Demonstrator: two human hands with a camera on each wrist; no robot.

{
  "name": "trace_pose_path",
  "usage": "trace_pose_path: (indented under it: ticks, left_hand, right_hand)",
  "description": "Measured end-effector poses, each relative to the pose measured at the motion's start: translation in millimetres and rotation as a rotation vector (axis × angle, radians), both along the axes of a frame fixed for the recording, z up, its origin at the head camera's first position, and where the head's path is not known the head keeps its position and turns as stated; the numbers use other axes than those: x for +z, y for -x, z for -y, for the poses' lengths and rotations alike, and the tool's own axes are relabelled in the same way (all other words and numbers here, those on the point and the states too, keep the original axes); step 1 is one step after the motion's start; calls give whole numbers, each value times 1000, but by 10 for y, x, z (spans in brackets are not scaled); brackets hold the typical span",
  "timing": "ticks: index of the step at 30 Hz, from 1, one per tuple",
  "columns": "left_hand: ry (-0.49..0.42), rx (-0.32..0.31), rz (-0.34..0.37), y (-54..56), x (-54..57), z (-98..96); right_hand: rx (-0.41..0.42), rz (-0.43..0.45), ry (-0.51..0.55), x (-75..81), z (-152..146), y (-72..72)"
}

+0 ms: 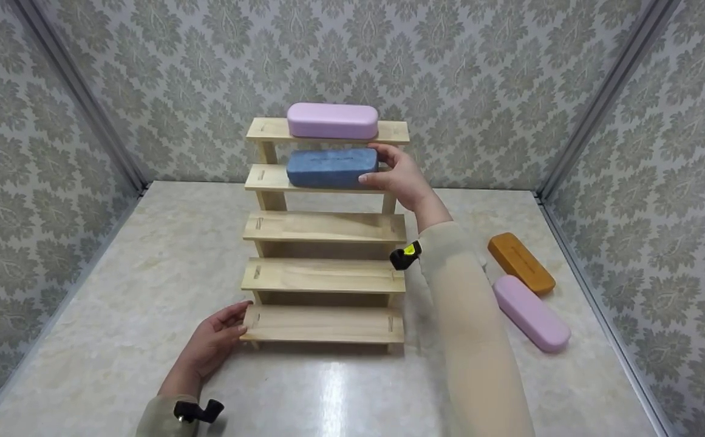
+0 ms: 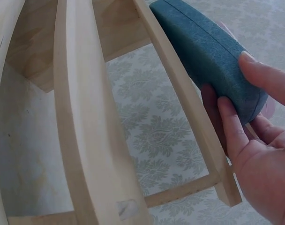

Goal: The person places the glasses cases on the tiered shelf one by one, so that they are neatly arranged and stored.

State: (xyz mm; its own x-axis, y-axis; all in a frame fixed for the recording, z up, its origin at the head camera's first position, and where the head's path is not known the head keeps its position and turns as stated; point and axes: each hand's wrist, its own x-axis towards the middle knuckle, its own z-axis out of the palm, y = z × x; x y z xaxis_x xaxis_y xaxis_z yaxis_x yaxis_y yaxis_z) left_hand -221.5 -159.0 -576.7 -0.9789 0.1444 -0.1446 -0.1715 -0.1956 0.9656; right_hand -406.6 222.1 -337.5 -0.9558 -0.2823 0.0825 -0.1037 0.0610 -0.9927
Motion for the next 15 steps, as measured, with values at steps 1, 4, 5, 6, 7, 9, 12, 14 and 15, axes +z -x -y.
trace_pose_path:
  ticks: [1,4,5,6,7,9,12,14,15]
  left_hand:
    - [-4,-2,-3,0,-3,0]
    - [-23,-8,-7,-1,-10,-1]
    - [-27,-11,-7,1,-13,-1]
    - [-32,-12,-5,3,-15,0]
    - [-38,-13,-2,1,-15,1]
    - [-34,-14,2,-3,-13,3]
    - [-27,-13,2,-6,-5,3]
    - [-21,-15,-1,-6,-6,2]
    - [-21,-15,-1,-6,-8,2]
  right_hand:
    - [10,6,5,-1,-5,5]
    - [27,15,-1,-1,-19,20]
    - [27,13,-13,-1,-23,20]
    - [28,11,-25,1,-26,19]
    - [29,7,-39,4,-29,20]
    - [22,-6,-81,10,-32,21]
    - [23,-18,-124,31,-31,17]
    - [28,-21,-144,39,-27,15]
    - [31,-25,-154,41,-24,14]
